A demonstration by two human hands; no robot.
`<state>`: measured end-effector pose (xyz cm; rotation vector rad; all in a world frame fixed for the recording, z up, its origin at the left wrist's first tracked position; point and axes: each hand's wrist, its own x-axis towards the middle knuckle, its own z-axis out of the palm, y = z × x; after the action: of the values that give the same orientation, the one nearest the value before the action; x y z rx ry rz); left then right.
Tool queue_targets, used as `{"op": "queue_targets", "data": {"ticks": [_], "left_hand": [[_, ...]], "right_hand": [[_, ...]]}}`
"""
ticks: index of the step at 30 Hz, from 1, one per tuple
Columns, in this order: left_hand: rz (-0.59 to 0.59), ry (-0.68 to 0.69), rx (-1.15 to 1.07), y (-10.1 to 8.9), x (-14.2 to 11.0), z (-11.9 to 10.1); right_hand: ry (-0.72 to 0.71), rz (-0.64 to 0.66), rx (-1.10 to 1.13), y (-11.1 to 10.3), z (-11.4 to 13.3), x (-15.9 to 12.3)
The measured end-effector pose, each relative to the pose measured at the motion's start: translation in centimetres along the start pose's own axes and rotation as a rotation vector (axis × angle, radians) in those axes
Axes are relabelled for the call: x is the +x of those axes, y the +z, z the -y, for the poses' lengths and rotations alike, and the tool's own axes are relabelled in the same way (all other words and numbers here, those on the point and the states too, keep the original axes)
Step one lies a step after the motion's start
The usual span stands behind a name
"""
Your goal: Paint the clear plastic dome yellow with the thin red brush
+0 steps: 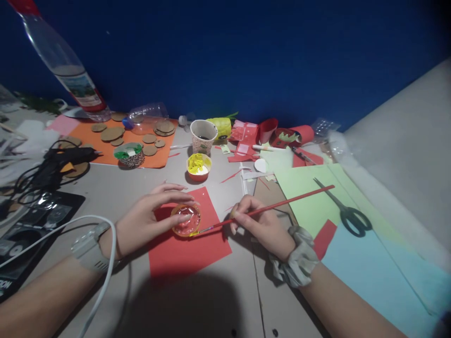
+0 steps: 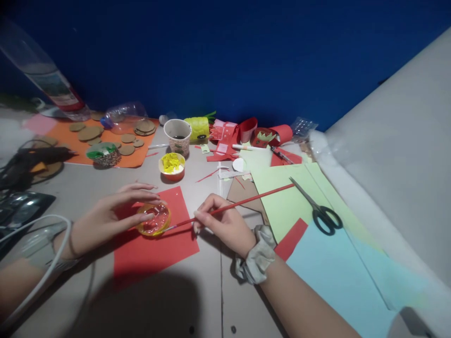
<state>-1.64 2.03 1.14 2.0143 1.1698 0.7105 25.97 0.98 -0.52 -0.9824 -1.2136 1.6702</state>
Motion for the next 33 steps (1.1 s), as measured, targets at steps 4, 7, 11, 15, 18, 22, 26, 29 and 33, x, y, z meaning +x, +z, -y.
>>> {"op": "queue_targets", "data": {"ticks": [4,7,11,15,18,22,26,29,33], "left_hand": [[0.006,-0.014,-0.01,0.0,0.1,0.0],[0.011,-0.013,-0.011,0.1,0.2,0.0],[0.005,-0.015,-0.025,0.1,0.1,0.0],[0.007,-0.013,-0.036,0.1,0.0,0.0],[0.008,-0.003,-0.034,0.1,-0.1,0.1],[0.001,0.005,-0.033,0.1,0.0,0.2],[-0.008,0.003,-0.033,0.2,0.0,0.3],[-0.006,0.013,-0.029,0.2,0.0,0.4],[-0.013,0.005,-0.031,0.2,0.0,0.3]], "right_hand": [[-0.026,-0.093,-0.01,-0.5,0.0,0.1],[-0.028,-0.104,0.01,-0.4,0.2,0.1],[0.006,-0.049,0.021,0.3,0.3,0.1],[-0.032,-0.117,0.025,-0.2,0.1,0.1],[-0.026,-0.104,0.023,-0.3,0.1,0.0],[0.004,-0.038,0.027,0.1,0.1,0.0],[-0.044,-0.115,0.037,-0.7,0.0,0.1],[-0.032,-0.093,0.04,-1.1,-0.2,0.1],[-0.02,-0.074,0.023,-0.8,-0.2,0.3]]}}
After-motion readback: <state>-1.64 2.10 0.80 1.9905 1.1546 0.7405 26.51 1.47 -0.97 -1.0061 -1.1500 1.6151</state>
